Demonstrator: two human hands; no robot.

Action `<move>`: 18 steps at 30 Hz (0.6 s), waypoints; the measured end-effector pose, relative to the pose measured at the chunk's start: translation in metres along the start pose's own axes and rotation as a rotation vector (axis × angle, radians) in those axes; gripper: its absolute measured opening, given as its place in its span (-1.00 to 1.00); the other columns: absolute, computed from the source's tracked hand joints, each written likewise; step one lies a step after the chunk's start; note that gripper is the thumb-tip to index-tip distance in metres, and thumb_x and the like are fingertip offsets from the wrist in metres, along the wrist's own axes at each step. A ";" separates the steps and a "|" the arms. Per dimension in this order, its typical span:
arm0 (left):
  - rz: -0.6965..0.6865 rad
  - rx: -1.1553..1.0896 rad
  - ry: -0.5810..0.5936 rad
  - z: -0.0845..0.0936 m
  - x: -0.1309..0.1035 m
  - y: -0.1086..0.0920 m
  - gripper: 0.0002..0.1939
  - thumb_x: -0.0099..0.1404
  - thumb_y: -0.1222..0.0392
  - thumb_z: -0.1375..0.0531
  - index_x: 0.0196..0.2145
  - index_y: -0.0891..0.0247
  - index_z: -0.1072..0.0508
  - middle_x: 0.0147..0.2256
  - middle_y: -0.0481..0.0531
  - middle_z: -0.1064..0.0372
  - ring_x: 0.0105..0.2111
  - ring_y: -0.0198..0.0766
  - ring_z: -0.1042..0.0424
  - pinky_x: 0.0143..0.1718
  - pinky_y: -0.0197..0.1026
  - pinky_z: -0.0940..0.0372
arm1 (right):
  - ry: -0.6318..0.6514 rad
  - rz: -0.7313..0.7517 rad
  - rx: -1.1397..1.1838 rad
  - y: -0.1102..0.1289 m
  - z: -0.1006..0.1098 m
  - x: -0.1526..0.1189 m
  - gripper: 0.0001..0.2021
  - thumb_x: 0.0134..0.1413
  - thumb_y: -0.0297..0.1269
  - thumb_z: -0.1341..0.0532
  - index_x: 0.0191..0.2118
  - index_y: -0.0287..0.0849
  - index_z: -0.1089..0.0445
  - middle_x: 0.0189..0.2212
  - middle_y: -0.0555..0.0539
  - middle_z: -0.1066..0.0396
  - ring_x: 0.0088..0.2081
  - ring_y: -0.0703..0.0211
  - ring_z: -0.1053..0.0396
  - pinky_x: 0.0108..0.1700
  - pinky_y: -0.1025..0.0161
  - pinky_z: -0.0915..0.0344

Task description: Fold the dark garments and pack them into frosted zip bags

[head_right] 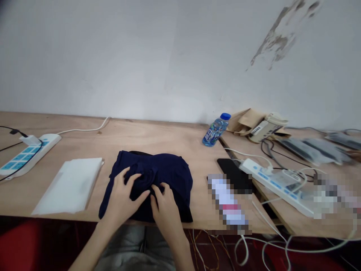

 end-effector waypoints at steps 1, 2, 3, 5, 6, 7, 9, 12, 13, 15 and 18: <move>-0.011 0.000 0.002 -0.007 0.004 -0.006 -0.61 0.21 -0.08 -0.23 -0.09 0.19 -0.45 0.11 0.28 -0.18 0.14 0.15 -0.19 0.04 0.14 -0.24 | 0.002 -0.004 0.000 0.000 -0.001 -0.001 -0.70 0.25 -0.36 -0.05 0.07 -0.11 -0.33 0.01 -0.25 -0.28 0.03 -0.05 -0.35 -0.02 0.02 -0.41; -0.008 0.002 0.000 -0.012 0.008 -0.007 -0.69 0.24 -0.03 -0.20 -0.16 0.20 -0.47 0.08 0.27 -0.22 0.13 0.14 -0.21 0.04 0.14 -0.24 | 0.006 -0.010 0.001 -0.001 -0.001 -0.001 -0.70 0.25 -0.35 -0.05 0.07 -0.11 -0.33 0.01 -0.24 -0.28 0.04 -0.05 -0.35 -0.02 0.03 -0.41; 0.011 0.004 -0.010 -0.014 0.010 -0.003 -0.77 0.27 0.03 -0.18 -0.22 0.21 -0.48 0.02 0.26 -0.28 0.09 0.10 -0.25 0.03 0.12 -0.24 | 0.012 -0.019 0.000 -0.001 -0.002 -0.002 -0.69 0.26 -0.35 -0.05 0.07 -0.11 -0.33 0.02 -0.24 -0.28 0.04 -0.05 -0.35 -0.02 0.03 -0.41; 0.089 0.026 -0.059 -0.010 0.011 0.015 -0.83 0.31 0.14 -0.12 -0.32 0.23 -0.47 -0.11 0.23 -0.36 -0.01 0.04 -0.32 0.00 0.09 -0.26 | 0.021 -0.038 -0.001 -0.002 -0.003 -0.002 -0.69 0.27 -0.33 -0.04 0.07 -0.10 -0.33 0.02 -0.23 -0.28 0.04 -0.05 -0.35 -0.02 0.03 -0.41; 0.138 0.050 -0.088 -0.005 0.009 0.026 -0.83 0.32 0.17 -0.10 -0.34 0.24 -0.46 -0.15 0.23 -0.37 -0.05 0.04 -0.34 -0.01 0.10 -0.26 | 0.023 -0.048 0.000 -0.003 -0.003 -0.002 -0.69 0.27 -0.33 -0.03 0.07 -0.10 -0.33 0.01 -0.22 -0.29 0.03 -0.05 -0.36 -0.02 0.03 -0.41; 0.186 0.080 -0.115 0.001 0.005 0.036 -0.82 0.32 0.18 -0.08 -0.35 0.24 -0.46 -0.17 0.25 -0.38 -0.07 0.05 -0.35 -0.03 0.12 -0.25 | 0.023 -0.058 0.004 -0.004 -0.004 -0.001 -0.70 0.28 -0.32 -0.03 0.06 -0.09 -0.34 0.01 -0.22 -0.30 0.01 -0.05 -0.37 -0.04 0.03 -0.41; 0.257 0.121 -0.147 0.013 -0.004 0.053 -0.80 0.32 0.20 -0.06 -0.30 0.25 -0.47 -0.20 0.26 -0.39 -0.11 0.08 -0.36 -0.06 0.14 -0.25 | 0.013 -0.082 0.023 -0.005 -0.004 0.000 -0.71 0.29 -0.30 -0.01 0.04 -0.10 -0.35 -0.02 -0.21 -0.32 -0.04 -0.03 -0.40 -0.10 0.06 -0.43; 0.260 0.030 -0.130 0.022 -0.011 0.058 -0.78 0.34 0.19 -0.05 -0.15 0.23 -0.45 -0.21 0.21 -0.42 -0.13 0.05 -0.38 -0.09 0.11 -0.26 | -0.062 -0.114 0.049 -0.004 -0.001 0.006 -0.72 0.29 -0.27 0.00 0.01 -0.15 -0.34 -0.12 -0.20 -0.36 -0.13 -0.02 -0.41 -0.15 0.08 -0.41; 0.231 -0.033 -0.105 0.021 -0.010 0.055 -0.77 0.34 0.17 -0.06 -0.11 0.22 -0.43 -0.19 0.19 -0.42 -0.12 0.03 -0.38 -0.07 0.09 -0.26 | -0.101 -0.116 0.050 -0.003 0.001 0.010 -0.71 0.29 -0.26 0.00 0.02 -0.17 -0.34 -0.15 -0.20 -0.37 -0.14 -0.02 -0.40 -0.14 0.06 -0.40; 0.163 -0.136 -0.037 0.015 -0.003 0.044 -0.73 0.33 0.12 -0.10 -0.04 0.20 -0.40 -0.14 0.15 -0.42 -0.08 0.00 -0.39 -0.05 0.06 -0.27 | -0.169 -0.091 0.045 0.000 0.006 0.022 -0.68 0.27 -0.27 -0.02 0.07 -0.19 -0.31 -0.17 -0.22 -0.37 -0.13 -0.05 -0.37 -0.10 0.02 -0.37; 0.084 -0.162 0.066 0.004 0.012 0.024 -0.70 0.32 0.17 -0.11 0.00 0.20 -0.37 -0.14 0.14 -0.44 -0.09 -0.03 -0.39 -0.05 0.04 -0.26 | -0.162 0.025 0.072 0.005 0.010 0.045 -0.57 0.21 -0.40 0.00 0.18 -0.19 -0.23 -0.05 -0.25 -0.34 -0.04 -0.06 -0.32 0.02 -0.04 -0.31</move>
Point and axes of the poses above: each hand's wrist, its own x-axis towards the middle knuckle, its own z-axis out of the back of the hand, y = z × x, the point moved 4 cm from there along x, towards the middle knuckle
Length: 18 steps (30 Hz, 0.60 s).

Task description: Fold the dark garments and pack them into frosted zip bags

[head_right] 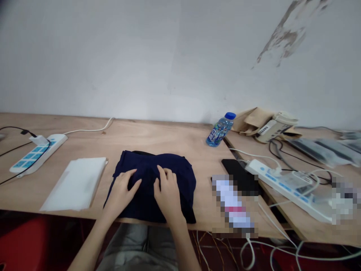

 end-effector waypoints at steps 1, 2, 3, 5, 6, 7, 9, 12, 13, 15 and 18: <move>-0.030 0.002 0.040 -0.003 0.003 -0.007 -0.73 0.32 0.23 -0.09 -0.02 0.19 -0.39 -0.15 0.13 -0.45 -0.10 -0.04 -0.39 -0.06 0.04 -0.25 | 0.030 0.048 0.032 0.001 0.000 0.007 -0.52 0.16 -0.47 0.02 0.21 -0.18 -0.21 0.02 -0.25 -0.32 0.01 -0.05 -0.30 0.07 -0.04 -0.28; -0.074 -0.007 0.085 -0.005 0.005 -0.015 -0.73 0.31 0.31 -0.06 -0.06 0.18 -0.40 -0.15 0.11 -0.45 -0.10 -0.06 -0.39 -0.05 0.03 -0.25 | 0.067 0.093 0.072 0.002 0.000 0.014 -0.46 0.11 -0.54 0.04 0.21 -0.17 -0.21 0.09 -0.23 -0.29 0.07 -0.03 -0.27 0.12 -0.04 -0.24; -0.130 -0.030 0.135 -0.006 0.005 -0.024 -0.71 0.28 0.39 -0.04 -0.12 0.17 -0.42 -0.16 0.08 -0.46 -0.10 -0.08 -0.39 -0.05 0.02 -0.24 | 0.104 0.131 0.124 0.003 0.001 0.018 -0.43 0.06 -0.59 0.06 0.20 -0.16 -0.22 0.13 -0.21 -0.27 0.12 0.01 -0.24 0.15 -0.03 -0.21; -0.245 -0.099 0.244 -0.005 -0.001 -0.041 -0.65 0.19 0.50 0.00 -0.22 0.15 -0.43 -0.20 0.03 -0.46 -0.11 -0.14 -0.38 0.00 0.01 -0.21 | 0.162 0.158 0.237 0.004 0.006 0.019 -0.41 0.02 -0.63 0.10 0.15 -0.14 -0.27 0.09 -0.15 -0.33 0.12 0.09 -0.26 0.16 0.02 -0.21; -0.287 -0.131 0.296 -0.003 -0.007 -0.048 -0.62 0.14 0.54 0.01 -0.26 0.15 -0.42 -0.24 0.01 -0.45 -0.13 -0.16 -0.38 0.03 0.01 -0.20 | 0.177 0.142 0.283 0.004 0.009 0.015 -0.43 0.03 -0.62 0.11 0.11 -0.12 -0.30 0.01 -0.12 -0.40 0.06 0.12 -0.31 0.13 0.06 -0.23; -0.309 -0.159 0.341 0.000 -0.014 -0.053 -0.61 0.10 0.56 0.02 -0.30 0.15 -0.41 -0.28 -0.01 -0.44 -0.17 -0.18 -0.39 0.03 0.00 -0.20 | 0.187 0.114 0.316 0.004 0.013 0.008 -0.46 0.06 -0.61 0.11 0.08 -0.11 -0.32 -0.09 -0.09 -0.45 -0.02 0.14 -0.37 0.08 0.09 -0.27; -0.292 -0.199 0.413 0.005 -0.028 -0.054 -0.61 0.06 0.58 0.04 -0.34 0.15 -0.40 -0.36 -0.03 -0.42 -0.25 -0.21 -0.39 -0.03 -0.04 -0.25 | 0.198 0.039 0.335 0.005 0.017 -0.013 -0.52 0.11 -0.58 0.12 0.02 -0.09 -0.35 -0.27 -0.04 -0.49 -0.20 0.16 -0.42 -0.06 0.17 -0.33; -0.173 -0.229 0.418 0.013 -0.043 -0.039 -0.62 0.14 0.55 0.07 -0.35 0.15 -0.39 -0.39 -0.03 -0.43 -0.28 -0.21 -0.38 -0.19 -0.13 -0.30 | 0.251 -0.060 0.325 0.012 0.015 -0.058 -0.60 0.17 -0.53 0.10 -0.02 -0.10 -0.35 -0.34 -0.04 -0.49 -0.28 0.16 -0.45 -0.18 0.24 -0.35; -0.129 -0.220 0.381 0.015 -0.043 -0.031 -0.63 0.18 0.53 0.08 -0.34 0.15 -0.40 -0.37 -0.02 -0.44 -0.27 -0.21 -0.39 -0.21 -0.14 -0.31 | 0.273 -0.087 0.336 0.015 0.012 -0.074 -0.61 0.16 -0.52 0.09 -0.02 -0.10 -0.35 -0.29 -0.06 -0.50 -0.24 0.16 -0.47 -0.16 0.24 -0.36; -0.073 -0.172 0.276 0.017 -0.034 -0.016 -0.66 0.25 0.47 0.07 -0.28 0.16 -0.41 -0.30 0.01 -0.45 -0.22 -0.20 -0.40 -0.17 -0.11 -0.31 | 0.372 -0.091 0.391 0.025 0.005 -0.099 -0.61 0.14 -0.52 0.06 0.00 -0.10 -0.32 -0.22 -0.07 -0.52 -0.20 0.16 -0.49 -0.16 0.28 -0.37; -0.109 -0.047 0.191 0.012 -0.003 -0.005 -0.68 0.30 0.37 0.01 -0.08 0.14 -0.41 -0.03 0.08 -0.41 -0.02 -0.14 -0.37 0.03 0.00 -0.25 | 0.467 -0.053 0.487 0.039 -0.001 -0.117 -0.65 0.13 -0.51 0.02 -0.02 -0.10 -0.32 -0.27 -0.04 -0.53 -0.27 0.19 -0.50 -0.27 0.34 -0.37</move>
Point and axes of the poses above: each hand's wrist, its own x-axis towards the middle knuckle, its own z-axis out of the back of the hand, y = z × x, the point moved 4 cm from there along x, towards the middle knuckle
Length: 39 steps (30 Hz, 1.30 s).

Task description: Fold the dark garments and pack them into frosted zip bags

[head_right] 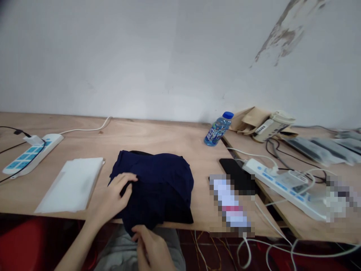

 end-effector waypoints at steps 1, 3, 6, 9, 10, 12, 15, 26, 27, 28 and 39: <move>-0.035 0.047 0.021 -0.003 0.013 0.002 -0.66 0.30 0.33 -0.03 -0.01 0.11 -0.39 0.08 0.07 -0.34 0.08 -0.11 -0.31 0.10 0.03 -0.21 | -0.015 0.003 0.009 0.001 0.000 0.000 -0.67 0.15 -0.50 0.01 -0.03 -0.10 -0.32 -0.29 -0.03 -0.52 -0.29 0.20 -0.50 -0.30 0.36 -0.36; -0.108 0.123 0.149 -0.012 0.036 0.004 -0.59 0.28 0.25 -0.11 0.09 0.05 -0.35 0.25 0.05 -0.15 0.24 -0.04 -0.13 0.21 0.08 -0.09 | -0.133 -0.012 -0.014 0.001 0.009 0.005 -0.72 0.21 -0.45 0.01 -0.04 -0.10 -0.32 -0.31 -0.04 -0.50 -0.32 0.22 -0.48 -0.33 0.38 -0.34; -0.148 0.193 0.407 -0.032 0.055 0.005 -0.44 0.19 0.01 -0.25 0.15 0.02 -0.31 0.35 0.10 0.06 0.35 0.12 0.14 0.27 0.18 0.05 | -0.344 -0.041 -0.125 -0.006 0.033 0.020 -0.77 0.26 -0.37 0.00 -0.07 -0.12 -0.34 -0.32 -0.06 -0.45 -0.38 0.22 -0.43 -0.37 0.36 -0.31; -0.149 0.273 0.501 -0.045 0.056 0.002 -0.15 -0.01 -0.15 -0.37 0.20 0.10 -0.26 0.37 0.24 0.17 0.36 0.26 0.28 0.28 0.27 0.14 | -0.415 -0.053 -0.245 -0.016 0.049 0.033 -0.79 0.24 -0.33 -0.03 -0.09 -0.13 -0.35 -0.30 -0.09 -0.41 -0.43 0.21 -0.37 -0.40 0.32 -0.31; -0.163 0.306 0.491 -0.047 0.055 -0.001 -0.10 -0.05 -0.14 -0.39 0.21 0.15 -0.24 0.36 0.29 0.18 0.35 0.27 0.29 0.28 0.28 0.15 | -0.418 -0.059 -0.273 -0.019 0.051 0.036 -0.80 0.23 -0.33 -0.05 -0.10 -0.13 -0.36 -0.28 -0.10 -0.40 -0.44 0.21 -0.37 -0.39 0.31 -0.32; -0.218 0.358 0.451 -0.050 0.050 -0.008 -0.13 -0.02 -0.05 -0.39 0.20 0.24 -0.24 0.34 0.35 0.13 0.35 0.24 0.20 0.28 0.23 0.10 | -0.414 -0.080 -0.304 -0.024 0.051 0.036 -0.80 0.22 -0.31 -0.06 -0.10 -0.13 -0.36 -0.26 -0.10 -0.40 -0.47 0.22 -0.35 -0.39 0.29 -0.33; -0.323 0.393 0.420 -0.050 0.042 -0.020 -0.47 0.17 0.18 -0.28 0.10 0.26 -0.33 0.25 0.30 -0.11 0.26 0.07 -0.11 0.19 0.05 -0.14 | -0.438 -0.142 -0.305 -0.032 0.042 0.027 -0.78 0.23 -0.23 -0.08 -0.08 -0.14 -0.35 -0.26 -0.09 -0.39 -0.53 0.24 -0.33 -0.40 0.28 -0.34; 0.392 0.114 -0.077 0.006 0.097 0.073 -0.69 0.39 0.14 0.04 -0.04 0.28 -0.37 -0.14 0.25 -0.48 -0.11 -0.04 -0.48 -0.12 -0.07 -0.30 | -0.441 -0.355 -0.292 -0.037 0.020 0.021 -0.79 0.12 -0.13 -0.19 -0.18 -0.13 -0.32 -0.48 0.00 -0.37 -0.47 0.12 -0.39 -0.45 0.27 -0.29; 0.438 0.114 -0.099 0.012 0.099 0.087 -0.68 0.38 0.13 0.03 -0.02 0.31 -0.35 -0.18 0.28 -0.49 -0.14 -0.01 -0.49 -0.14 -0.04 -0.30 | -0.444 -0.335 -0.293 -0.037 0.021 0.023 -0.86 0.13 -0.18 -0.17 -0.23 -0.11 -0.32 -0.48 0.00 -0.36 -0.47 0.13 -0.38 -0.44 0.28 -0.27; 0.467 0.111 -0.111 0.016 0.099 0.099 -0.67 0.37 0.13 0.02 -0.02 0.32 -0.34 -0.20 0.28 -0.49 -0.16 0.00 -0.49 -0.13 -0.02 -0.30 | -0.454 -0.313 -0.293 -0.036 0.023 0.024 -0.90 0.14 -0.21 -0.15 -0.27 -0.11 -0.32 -0.48 0.00 -0.35 -0.47 0.14 -0.38 -0.44 0.29 -0.26; 0.339 -0.151 0.022 0.007 0.084 0.114 -0.34 0.15 -0.09 -0.25 0.17 0.14 -0.26 -0.10 0.13 -0.47 -0.10 -0.06 -0.47 -0.04 -0.03 -0.32 | -0.566 -0.199 0.059 -0.032 0.039 0.020 -0.78 0.26 -0.11 -0.08 -0.11 -0.11 -0.30 -0.28 -0.09 -0.42 -0.27 0.14 -0.42 -0.29 0.33 -0.32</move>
Point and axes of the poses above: each hand's wrist, its own x-axis towards the middle knuckle, its own z-axis out of the back of the hand, y = z × x, the point moved 4 cm from there along x, towards the middle knuckle
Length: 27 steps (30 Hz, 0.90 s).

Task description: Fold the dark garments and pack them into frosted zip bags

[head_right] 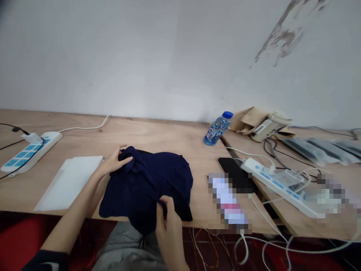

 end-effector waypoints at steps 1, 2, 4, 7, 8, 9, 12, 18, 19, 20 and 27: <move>-0.015 -0.064 0.005 0.002 0.000 -0.004 -0.36 0.15 -0.06 -0.26 0.15 0.13 -0.29 -0.07 0.13 -0.46 -0.06 -0.06 -0.45 -0.01 -0.02 -0.31 | -0.008 -0.015 0.037 0.000 0.005 0.002 -0.78 0.25 -0.10 -0.09 -0.11 -0.11 -0.30 -0.28 -0.08 -0.42 -0.26 0.15 -0.41 -0.28 0.34 -0.31; -0.018 -0.134 -0.001 0.005 -0.001 -0.007 -0.41 0.15 -0.03 -0.25 0.12 0.14 -0.32 -0.05 0.13 -0.45 -0.04 -0.06 -0.44 0.02 -0.02 -0.29 | -0.019 -0.029 0.072 0.000 0.011 0.005 -0.77 0.24 -0.08 -0.11 -0.12 -0.10 -0.30 -0.28 -0.07 -0.42 -0.25 0.15 -0.41 -0.26 0.34 -0.31; 0.017 -0.274 -0.040 0.017 -0.009 -0.014 -0.48 0.16 -0.02 -0.24 0.06 0.17 -0.39 -0.05 0.13 -0.46 -0.03 -0.07 -0.44 0.03 -0.04 -0.30 | -0.033 -0.069 0.150 0.000 0.029 0.013 -0.76 0.20 -0.05 -0.16 -0.14 -0.09 -0.31 -0.29 -0.05 -0.42 -0.22 0.15 -0.40 -0.22 0.33 -0.31; 0.124 -0.433 -0.104 0.040 -0.039 -0.021 -0.42 0.11 -0.07 -0.28 0.05 0.21 -0.39 -0.14 0.12 -0.51 -0.16 -0.12 -0.50 -0.14 -0.13 -0.37 | 0.014 -0.205 0.302 -0.001 0.057 0.031 -0.73 0.11 -0.04 -0.24 -0.15 -0.06 -0.32 -0.32 0.00 -0.42 -0.26 0.16 -0.40 -0.27 0.33 -0.31; 0.173 -0.480 -0.118 0.046 -0.053 -0.021 -0.39 0.10 -0.09 -0.29 0.06 0.21 -0.38 -0.20 0.09 -0.52 -0.24 -0.15 -0.51 -0.25 -0.18 -0.38 | 0.054 -0.262 0.355 -0.003 0.065 0.039 -0.73 0.08 -0.05 -0.27 -0.16 -0.06 -0.32 -0.34 0.01 -0.43 -0.29 0.17 -0.41 -0.31 0.33 -0.30; 0.233 -0.524 -0.119 0.050 -0.069 -0.019 -0.36 0.08 -0.12 -0.31 0.06 0.20 -0.37 -0.28 0.06 -0.53 -0.34 -0.18 -0.51 -0.37 -0.23 -0.37 | 0.097 -0.311 0.404 -0.005 0.071 0.046 -0.72 0.05 -0.06 -0.30 -0.17 -0.05 -0.32 -0.34 0.02 -0.44 -0.31 0.17 -0.42 -0.34 0.33 -0.30; 0.381 -0.596 -0.068 0.048 -0.115 -0.007 -0.31 0.06 -0.16 -0.32 0.08 0.19 -0.32 -0.41 -0.01 -0.50 -0.46 -0.22 -0.49 -0.50 -0.29 -0.33 | 0.189 -0.400 0.486 -0.019 0.078 0.070 -0.66 -0.04 -0.09 -0.35 -0.15 -0.06 -0.34 -0.29 -0.03 -0.49 -0.28 0.10 -0.47 -0.32 0.27 -0.35; 0.296 -0.339 -0.332 0.029 -0.179 0.014 -0.59 0.26 -0.09 -0.14 0.01 0.09 -0.35 -0.08 0.11 -0.44 -0.06 -0.08 -0.48 -0.08 -0.04 -0.43 | -0.046 -0.200 0.269 -0.052 0.076 0.087 -0.69 0.04 -0.06 -0.24 -0.12 -0.10 -0.38 -0.09 -0.16 -0.49 0.01 -0.03 -0.43 0.02 0.03 -0.37; 0.207 -0.236 -0.370 0.028 -0.186 0.011 -0.64 0.28 -0.03 -0.13 0.01 0.05 -0.35 0.01 0.11 -0.38 0.02 -0.07 -0.43 0.01 -0.01 -0.40 | -0.065 -0.110 0.195 -0.051 0.078 0.082 -0.73 0.08 -0.10 -0.20 -0.13 -0.09 -0.38 -0.01 -0.17 -0.46 0.07 -0.03 -0.38 0.09 0.00 -0.32; 0.114 -0.123 -0.369 0.026 -0.193 0.006 -0.66 0.30 0.05 -0.11 0.03 0.01 -0.35 0.08 0.11 -0.31 0.09 -0.06 -0.37 0.08 0.02 -0.35 | -0.052 -0.019 0.109 -0.047 0.078 0.074 -0.76 0.10 -0.16 -0.17 -0.13 -0.08 -0.40 0.06 -0.17 -0.40 0.13 -0.02 -0.33 0.15 -0.03 -0.27; -0.287 0.329 -0.109 0.013 -0.206 -0.022 -0.47 0.28 0.33 -0.05 0.14 -0.13 -0.34 0.34 -0.02 0.15 0.31 0.04 -0.03 0.24 0.20 -0.17 | 0.270 0.187 -0.337 -0.031 0.073 0.020 -0.61 0.07 -0.37 -0.07 0.00 0.00 -0.44 0.32 -0.09 -0.06 0.30 -0.04 -0.07 0.24 -0.11 -0.16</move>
Point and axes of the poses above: each hand's wrist, its own x-axis towards the middle knuckle, its own z-axis out of the back of the hand, y = z × x, the point moved 4 cm from there along x, towards the middle knuckle
